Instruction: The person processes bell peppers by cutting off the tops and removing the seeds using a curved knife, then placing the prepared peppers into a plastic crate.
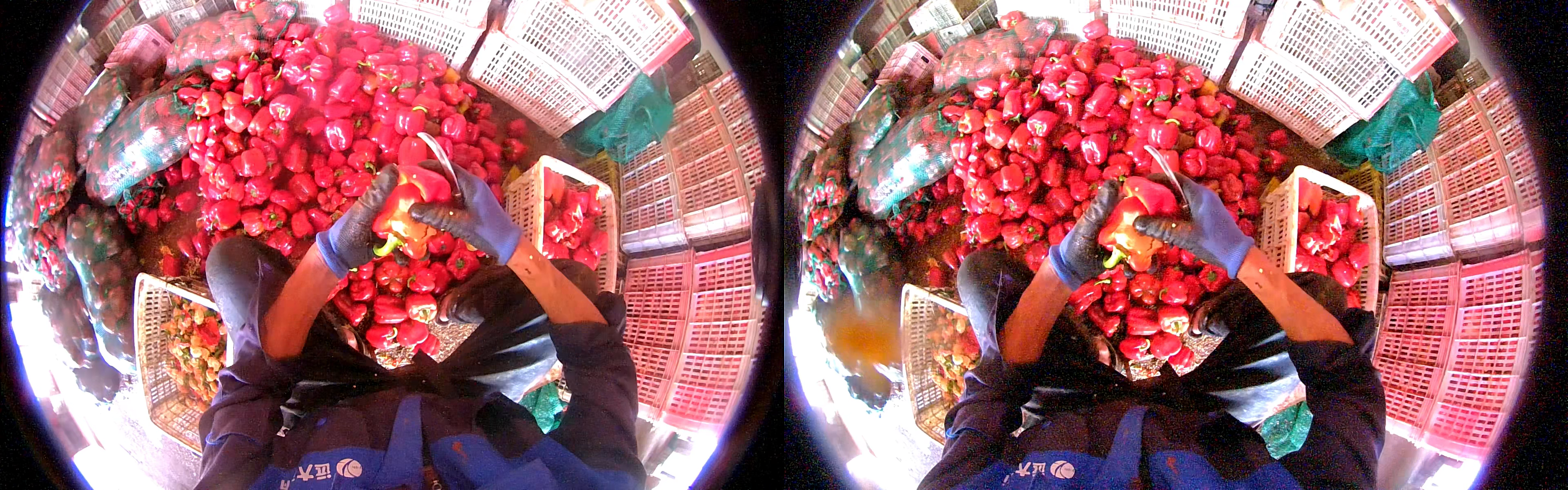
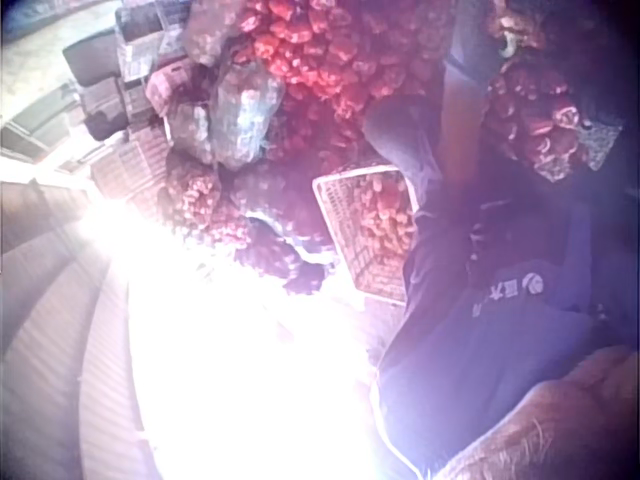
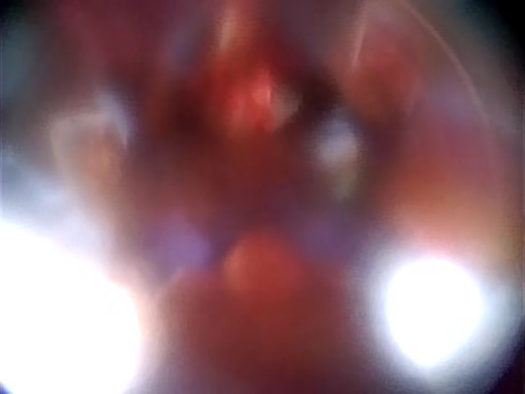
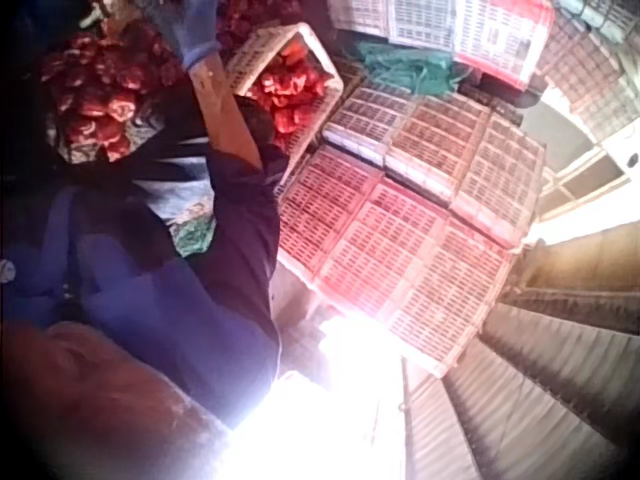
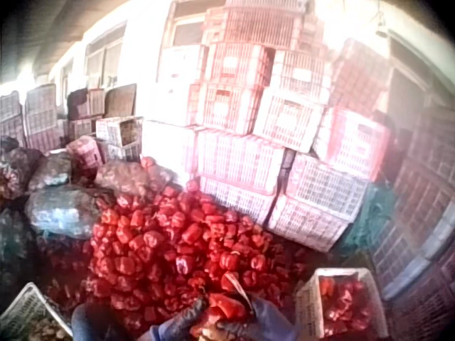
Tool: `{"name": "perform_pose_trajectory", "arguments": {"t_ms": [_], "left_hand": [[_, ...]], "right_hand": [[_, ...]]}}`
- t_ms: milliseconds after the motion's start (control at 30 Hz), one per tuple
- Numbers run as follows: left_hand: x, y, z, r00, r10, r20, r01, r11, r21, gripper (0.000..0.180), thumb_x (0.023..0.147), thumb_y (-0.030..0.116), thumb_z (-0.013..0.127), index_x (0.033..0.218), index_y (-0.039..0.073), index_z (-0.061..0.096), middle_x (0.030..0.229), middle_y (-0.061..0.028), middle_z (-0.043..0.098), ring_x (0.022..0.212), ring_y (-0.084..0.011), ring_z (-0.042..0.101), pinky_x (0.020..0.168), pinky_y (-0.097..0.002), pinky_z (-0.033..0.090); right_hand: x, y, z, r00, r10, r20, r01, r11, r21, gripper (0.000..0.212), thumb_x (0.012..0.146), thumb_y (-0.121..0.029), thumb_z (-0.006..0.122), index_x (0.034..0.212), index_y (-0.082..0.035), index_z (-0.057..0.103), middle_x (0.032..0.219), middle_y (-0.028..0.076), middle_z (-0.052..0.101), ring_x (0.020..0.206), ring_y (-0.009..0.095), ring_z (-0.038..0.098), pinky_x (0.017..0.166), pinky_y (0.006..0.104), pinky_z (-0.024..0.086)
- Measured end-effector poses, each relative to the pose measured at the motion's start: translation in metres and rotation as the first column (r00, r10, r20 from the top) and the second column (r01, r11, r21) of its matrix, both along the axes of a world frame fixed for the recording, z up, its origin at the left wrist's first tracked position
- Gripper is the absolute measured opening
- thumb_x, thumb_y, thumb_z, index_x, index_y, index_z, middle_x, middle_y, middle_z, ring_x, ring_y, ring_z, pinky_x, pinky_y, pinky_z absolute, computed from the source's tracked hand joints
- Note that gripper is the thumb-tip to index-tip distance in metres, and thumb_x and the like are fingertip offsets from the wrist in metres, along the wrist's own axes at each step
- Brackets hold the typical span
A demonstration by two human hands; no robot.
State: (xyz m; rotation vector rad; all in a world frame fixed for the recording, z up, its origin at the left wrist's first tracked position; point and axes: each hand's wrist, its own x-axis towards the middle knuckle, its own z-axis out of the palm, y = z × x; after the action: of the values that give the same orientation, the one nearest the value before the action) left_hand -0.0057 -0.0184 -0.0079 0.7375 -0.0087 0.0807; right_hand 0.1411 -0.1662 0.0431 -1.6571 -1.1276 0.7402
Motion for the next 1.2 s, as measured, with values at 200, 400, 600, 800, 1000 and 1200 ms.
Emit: {"name": "perform_pose_trajectory", "arguments": {"t_ms": [200,400,600,800,1000,1200], "left_hand": [[0.008,0.002,-0.037,0.982,0.032,-0.186,-0.030,0.999,0.016,0.084,0.099,0.074,0.037,0.150,0.009,0.045,0.139,-0.0077,0.061,0.122,-0.0203,0.063,0.105,-0.0356,0.052],[-0.001,0.001,-0.003,0.986,0.056,-0.158,-0.058,0.998,-0.011,0.083,0.096,0.066,0.058,0.154,0.010,0.037,0.129,-0.0082,0.063,0.100,-0.0169,0.068,0.084,-0.0348,0.061],[0.012,-0.009,-0.027,0.908,0.355,-0.222,-0.256,0.891,0.376,0.057,0.091,0.055,0.074,0.119,0.006,0.064,0.092,-0.0022,0.069,0.077,-0.0128,0.067,0.060,-0.0297,0.056],[0.011,-0.018,-0.027,0.927,0.218,-0.307,-0.163,0.967,0.195,0.047,0.095,0.048,0.072,0.118,0.009,0.063,0.090,-0.0009,0.068,0.066,-0.0118,0.065,0.055,-0.0254,0.052],[0.022,-0.020,-0.033,0.892,0.451,-0.045,-0.417,0.856,0.305,0.040,0.095,0.027,0.076,0.125,0.008,0.059,0.095,0.0000,0.069,0.069,-0.0060,0.061,0.054,-0.0229,0.047],[0.010,-0.022,-0.034,0.944,0.312,-0.108,-0.295,0.945,0.144,0.043,0.094,0.014,0.075,0.132,0.003,0.057,0.108,-0.0013,0.069,0.083,-0.0066,0.064,0.064,-0.0233,0.051]], "right_hand": [[-0.003,0.005,-0.010,0.975,0.036,0.219,-0.045,0.998,0.033,0.070,0.073,-0.028,0.090,0.130,0.000,0.061,0.115,0.018,0.072,0.107,0.024,0.071,0.096,0.0372,0.055],[0.010,0.012,-0.002,0.852,-0.238,0.467,0.133,0.960,0.247,0.067,0.069,-0.025,0.088,0.126,-0.001,0.062,0.102,0.020,0.073,0.093,0.036,0.073,0.082,0.0416,0.058],[0.010,0.010,0.005,0.642,-0.358,0.678,0.196,0.932,0.307,0.065,0.070,-0.022,0.086,0.127,-0.005,0.060,0.102,0.020,0.070,0.093,0.040,0.070,0.079,0.0454,0.058],[0.003,0.011,0.002,0.648,-0.299,0.700,0.166,0.953,0.253,0.063,0.072,-0.019,0.084,0.128,-0.006,0.058,0.104,0.020,0.069,0.094,0.041,0.069,0.078,0.0477,0.058],[-0.001,0.009,0.006,0.839,-0.237,0.489,0.134,0.963,0.235,0.066,0.073,-0.015,0.086,0.130,0.000,0.058,0.114,0.022,0.070,0.107,0.033,0.072,0.092,0.0403,0.057],[0.005,0.008,0.010,0.857,-0.249,0.451,0.138,0.955,0.264,0.062,0.074,-0.021,0.086,0.128,-0.004,0.060,0.103,0.020,0.074,0.099,0.035,0.074,0.084,0.0417,0.060]]}}
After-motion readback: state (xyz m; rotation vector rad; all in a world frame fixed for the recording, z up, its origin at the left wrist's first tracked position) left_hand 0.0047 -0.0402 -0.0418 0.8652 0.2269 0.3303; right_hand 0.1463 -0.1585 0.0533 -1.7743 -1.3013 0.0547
